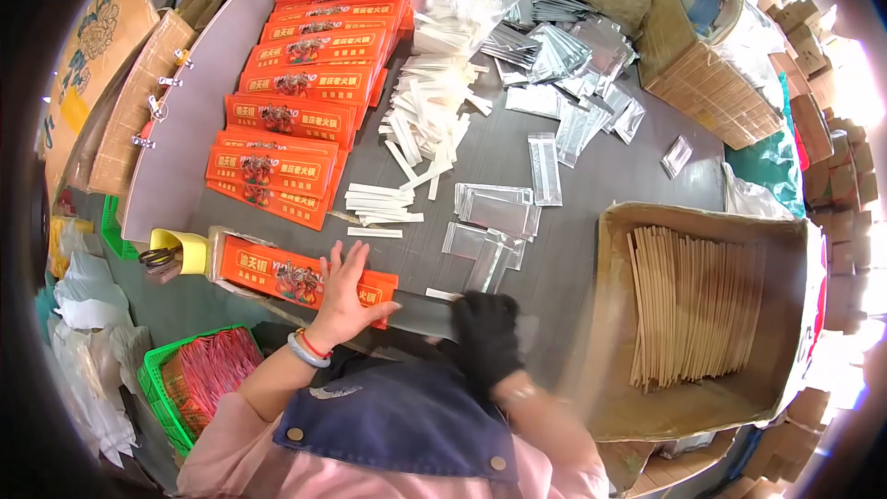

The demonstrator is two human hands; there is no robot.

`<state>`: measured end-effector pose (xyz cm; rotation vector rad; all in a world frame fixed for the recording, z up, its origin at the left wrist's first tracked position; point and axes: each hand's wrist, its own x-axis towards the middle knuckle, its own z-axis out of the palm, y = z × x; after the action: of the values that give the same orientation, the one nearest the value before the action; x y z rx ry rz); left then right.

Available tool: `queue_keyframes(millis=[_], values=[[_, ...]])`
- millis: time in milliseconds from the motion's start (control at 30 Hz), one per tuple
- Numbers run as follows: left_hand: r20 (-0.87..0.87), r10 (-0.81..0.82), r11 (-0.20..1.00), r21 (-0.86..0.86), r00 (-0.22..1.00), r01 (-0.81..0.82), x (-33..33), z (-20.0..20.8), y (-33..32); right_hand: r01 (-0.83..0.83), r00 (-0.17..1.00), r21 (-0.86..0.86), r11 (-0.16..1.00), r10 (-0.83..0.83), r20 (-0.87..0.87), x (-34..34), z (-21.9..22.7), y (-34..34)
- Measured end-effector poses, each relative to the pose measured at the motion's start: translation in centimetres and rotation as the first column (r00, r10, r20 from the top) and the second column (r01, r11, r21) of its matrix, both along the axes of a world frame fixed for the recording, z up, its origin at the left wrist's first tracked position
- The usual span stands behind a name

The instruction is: Packaging bundles of thin wooden sticks into clear plastic bags at an assembly station.

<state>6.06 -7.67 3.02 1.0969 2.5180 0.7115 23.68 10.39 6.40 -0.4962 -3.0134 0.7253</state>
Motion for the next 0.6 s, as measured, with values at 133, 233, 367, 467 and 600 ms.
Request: queue_keyframes(millis=[133,233,367,467,600], values=[[0.122,-0.135,0.987,-0.076,0.983,0.145,-3.0,1.3,0.7,-0.041,0.976,-0.056,0.998,0.028,-0.215,-2.6,-1.1,-1.0],[-0.109,-0.092,0.992,0.073,0.99,0.1,-6.9,0.4,2.9,0.167,0.923,0.058,0.984,-0.136,-0.359,2.1,-1.8,4.0],[-0.138,-0.17,0.978,-0.149,0.976,0.149,-9.4,-1.1,4.5,0.804,0.559,0.31,0.508,-0.823,-0.1,14.3,-4.2,12.4],[0.021,-0.232,0.973,-0.005,0.973,0.232,-7.1,-0.7,6.8,0.76,0.353,0.532,0.372,-0.925,0.142,20.0,-5.7,15.3],[0.261,-0.251,0.968,0.097,0.932,0.234,1.4,-1.4,13.4,0.746,0.363,0.527,0.408,-0.912,0.194,17.1,-4.5,13.5]])
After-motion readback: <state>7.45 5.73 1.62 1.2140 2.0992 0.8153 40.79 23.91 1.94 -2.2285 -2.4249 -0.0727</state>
